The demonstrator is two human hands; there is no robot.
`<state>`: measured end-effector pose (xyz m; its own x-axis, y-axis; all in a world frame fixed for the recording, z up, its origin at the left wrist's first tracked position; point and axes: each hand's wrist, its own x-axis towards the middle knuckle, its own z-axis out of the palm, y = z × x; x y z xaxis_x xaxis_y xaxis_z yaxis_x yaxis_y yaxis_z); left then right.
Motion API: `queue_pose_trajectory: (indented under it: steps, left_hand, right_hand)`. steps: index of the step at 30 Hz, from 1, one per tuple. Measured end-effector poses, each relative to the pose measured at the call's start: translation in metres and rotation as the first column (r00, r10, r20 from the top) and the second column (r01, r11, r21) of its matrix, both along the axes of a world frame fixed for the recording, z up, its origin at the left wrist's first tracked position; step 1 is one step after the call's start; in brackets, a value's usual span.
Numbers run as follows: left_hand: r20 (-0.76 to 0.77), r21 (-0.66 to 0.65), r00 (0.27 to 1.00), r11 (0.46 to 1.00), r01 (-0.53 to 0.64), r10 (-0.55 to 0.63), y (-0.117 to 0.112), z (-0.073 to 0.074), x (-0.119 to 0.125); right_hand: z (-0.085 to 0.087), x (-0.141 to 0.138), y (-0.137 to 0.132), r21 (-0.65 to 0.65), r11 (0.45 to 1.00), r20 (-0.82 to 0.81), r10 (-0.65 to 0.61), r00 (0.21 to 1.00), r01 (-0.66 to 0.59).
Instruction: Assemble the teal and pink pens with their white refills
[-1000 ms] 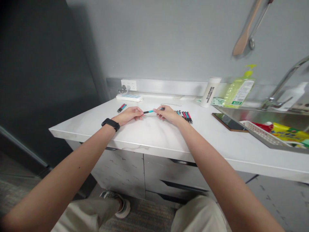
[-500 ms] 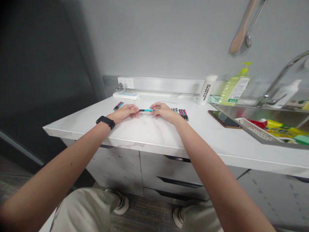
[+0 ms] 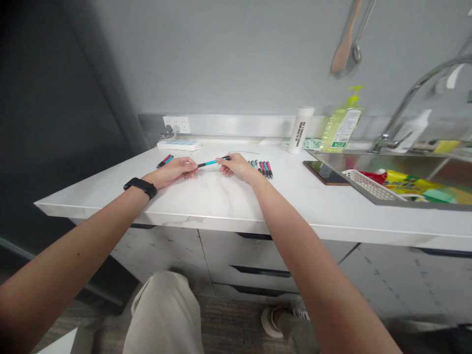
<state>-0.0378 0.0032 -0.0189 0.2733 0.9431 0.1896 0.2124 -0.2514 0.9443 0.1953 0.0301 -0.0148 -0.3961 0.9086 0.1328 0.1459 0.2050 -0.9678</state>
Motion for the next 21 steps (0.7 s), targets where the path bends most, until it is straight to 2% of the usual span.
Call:
queue_pose_trajectory:
  steps: [3, 7, 10, 17, 21]
  left_hand:
    - [-0.007, -0.01, 1.0, 1.0, -0.002, 0.002, -0.001, 0.001, 0.001]
    - [0.009, -0.037, 1.0, 0.999, -0.007, 0.007, 0.0, 0.001, 0.001]
    - [0.032, -0.069, 0.999, 0.997, -0.023, 0.026, 0.002, 0.001, 0.001]
    - [0.01, -0.026, 1.0, 0.999, -0.019, 0.019, -0.002, 0.001, 0.001]
    - [-0.012, 0.005, 1.0, 1.0, -0.023, 0.023, -0.009, 0.002, 0.003]
  right_hand:
    - [-0.006, 0.0, 0.005, 0.0, 1.0, 0.004, -0.028, 1.0, 0.028]
    - [-0.01, 0.001, 0.007, 0.079, 0.997, -0.112, -0.008, 0.994, 0.017]
    - [-0.008, 0.001, 0.006, 0.113, 0.994, -0.091, 0.003, 0.996, 0.007]
    - [-0.005, 0.003, 0.005, 0.092, 0.995, 0.002, -0.045, 0.999, 0.045]
    - [-0.003, 0.002, 0.001, 0.028, 0.998, 0.01, -0.049, 0.999, 0.048]
